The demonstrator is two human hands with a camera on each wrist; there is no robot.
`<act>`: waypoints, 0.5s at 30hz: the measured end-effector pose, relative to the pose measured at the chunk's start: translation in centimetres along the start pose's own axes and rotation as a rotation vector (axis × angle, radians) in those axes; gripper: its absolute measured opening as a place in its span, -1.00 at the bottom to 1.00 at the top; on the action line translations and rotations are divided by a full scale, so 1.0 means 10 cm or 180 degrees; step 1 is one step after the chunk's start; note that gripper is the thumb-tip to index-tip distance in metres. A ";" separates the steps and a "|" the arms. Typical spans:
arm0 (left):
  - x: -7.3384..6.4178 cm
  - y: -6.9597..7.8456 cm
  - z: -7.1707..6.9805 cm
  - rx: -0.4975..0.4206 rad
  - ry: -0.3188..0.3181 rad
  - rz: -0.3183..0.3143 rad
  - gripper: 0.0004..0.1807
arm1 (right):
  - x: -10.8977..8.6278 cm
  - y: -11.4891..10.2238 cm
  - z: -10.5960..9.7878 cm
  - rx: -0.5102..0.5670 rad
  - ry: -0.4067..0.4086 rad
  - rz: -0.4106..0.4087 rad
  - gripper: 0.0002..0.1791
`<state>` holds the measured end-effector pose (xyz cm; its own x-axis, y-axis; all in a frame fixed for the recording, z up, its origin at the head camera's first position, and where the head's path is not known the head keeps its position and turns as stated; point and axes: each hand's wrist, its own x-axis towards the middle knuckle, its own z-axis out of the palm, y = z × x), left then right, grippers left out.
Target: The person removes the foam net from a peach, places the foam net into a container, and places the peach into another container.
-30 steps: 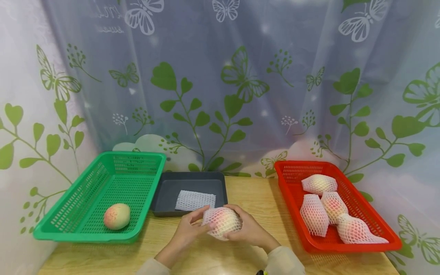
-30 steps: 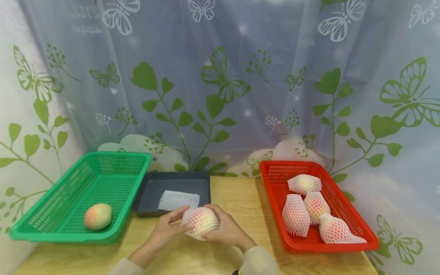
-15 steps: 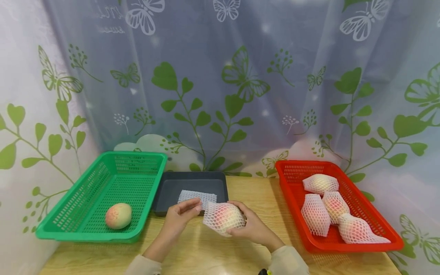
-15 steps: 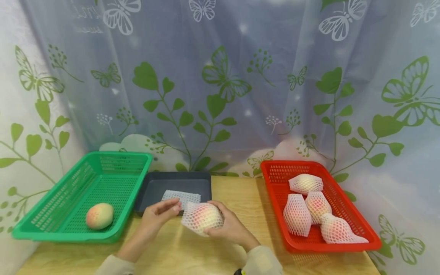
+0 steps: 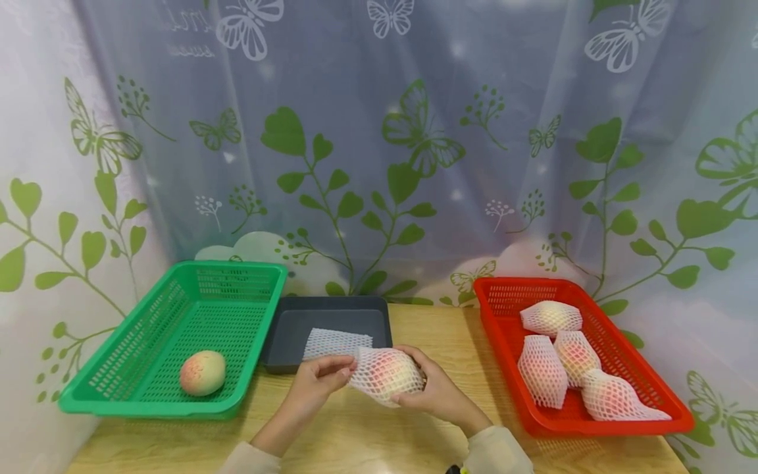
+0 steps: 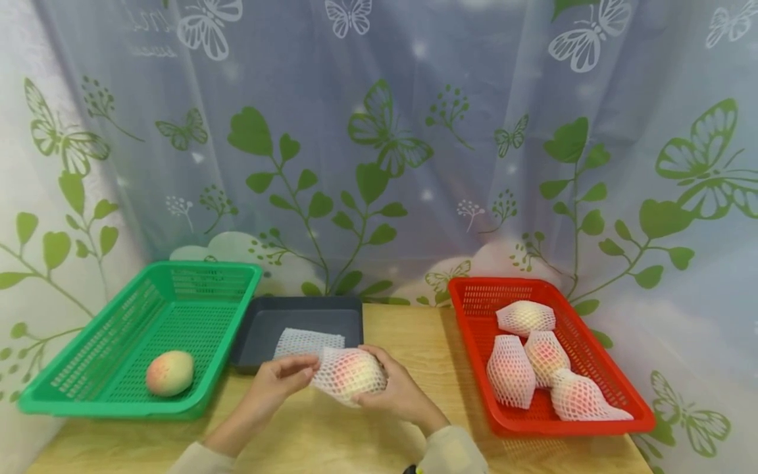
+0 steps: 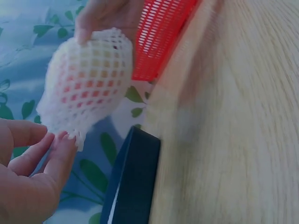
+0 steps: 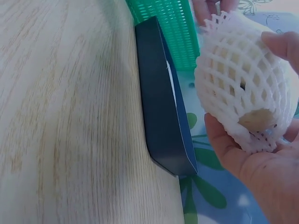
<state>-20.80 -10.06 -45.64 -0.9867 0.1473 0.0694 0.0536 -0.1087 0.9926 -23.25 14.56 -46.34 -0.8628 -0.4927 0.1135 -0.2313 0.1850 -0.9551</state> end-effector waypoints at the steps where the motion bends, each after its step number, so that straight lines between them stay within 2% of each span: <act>1: 0.00 -0.02 0.00 0.0064 0.0011 0.0005 -0.66 | 0.00 0.00 0.00 0.0019 0.0004 0.0009 -0.16; 4: 0.02 -0.05 0.00 0.0276 0.0004 0.0082 -0.67 | 0.00 0.00 0.00 0.0019 0.0007 -0.0016 -0.17; 8: 0.02 -0.07 -0.02 0.0425 -0.0257 0.0206 -0.56 | 0.00 0.01 -0.01 0.0041 -0.0009 -0.0066 -0.18; 11: 0.02 -0.08 -0.01 0.0390 -0.0471 0.0252 -0.45 | 0.00 0.03 -0.01 0.0188 -0.0052 -0.0029 -0.19; 15: 0.02 -0.08 0.02 0.0361 -0.0538 0.0256 -0.38 | -0.01 0.05 -0.01 0.0392 -0.0120 0.0029 -0.21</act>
<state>-21.03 -9.80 -46.38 -0.9392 0.3064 0.1550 0.1575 -0.0169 0.9874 -23.35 14.78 -46.79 -0.8465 -0.5236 0.0964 -0.1645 0.0849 -0.9827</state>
